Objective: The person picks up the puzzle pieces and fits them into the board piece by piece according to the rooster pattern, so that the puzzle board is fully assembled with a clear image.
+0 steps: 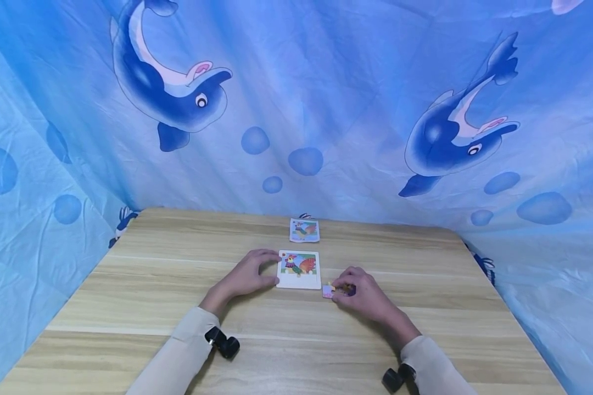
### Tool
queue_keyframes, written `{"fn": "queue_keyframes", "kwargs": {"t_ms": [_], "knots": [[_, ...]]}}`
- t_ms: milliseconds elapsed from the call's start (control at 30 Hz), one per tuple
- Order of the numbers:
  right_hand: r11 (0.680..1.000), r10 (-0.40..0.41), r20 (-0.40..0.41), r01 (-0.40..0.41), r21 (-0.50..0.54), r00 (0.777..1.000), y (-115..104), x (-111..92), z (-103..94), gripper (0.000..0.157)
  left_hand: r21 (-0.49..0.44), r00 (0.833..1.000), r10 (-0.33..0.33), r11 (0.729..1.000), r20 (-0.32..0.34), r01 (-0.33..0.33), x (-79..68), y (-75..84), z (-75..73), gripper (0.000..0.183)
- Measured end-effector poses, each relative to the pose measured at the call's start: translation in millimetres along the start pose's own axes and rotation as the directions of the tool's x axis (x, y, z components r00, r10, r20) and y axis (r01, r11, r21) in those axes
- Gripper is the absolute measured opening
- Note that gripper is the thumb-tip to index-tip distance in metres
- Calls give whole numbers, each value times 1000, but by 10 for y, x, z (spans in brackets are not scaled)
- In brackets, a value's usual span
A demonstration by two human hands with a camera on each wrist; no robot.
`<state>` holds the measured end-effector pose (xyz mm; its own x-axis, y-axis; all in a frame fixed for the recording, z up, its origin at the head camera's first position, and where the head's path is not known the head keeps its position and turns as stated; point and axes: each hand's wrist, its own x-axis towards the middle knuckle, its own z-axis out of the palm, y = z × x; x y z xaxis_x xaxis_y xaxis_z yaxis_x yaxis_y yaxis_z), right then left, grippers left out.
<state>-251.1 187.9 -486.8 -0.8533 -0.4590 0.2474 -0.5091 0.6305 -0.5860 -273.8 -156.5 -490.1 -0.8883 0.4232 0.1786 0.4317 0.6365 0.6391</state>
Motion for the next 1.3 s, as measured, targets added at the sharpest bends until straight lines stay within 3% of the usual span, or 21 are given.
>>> {"fn": "queue_keyframes", "kwargs": {"t_ms": [567,1000,1300], "knots": [[999,-26,14,25,32,1000,-205,233,125,19,7,1000,4,1000,-4,-4,-11,8,16,56],[998,-17,33,15,56,999,-345,472,291,27,18,1000,7,1000,-4,-7,2,15,5,56],[995,-85,41,83,56,996,-400,603,397,20,17,1000,0,1000,-5,0,4,10,-3,56]]}}
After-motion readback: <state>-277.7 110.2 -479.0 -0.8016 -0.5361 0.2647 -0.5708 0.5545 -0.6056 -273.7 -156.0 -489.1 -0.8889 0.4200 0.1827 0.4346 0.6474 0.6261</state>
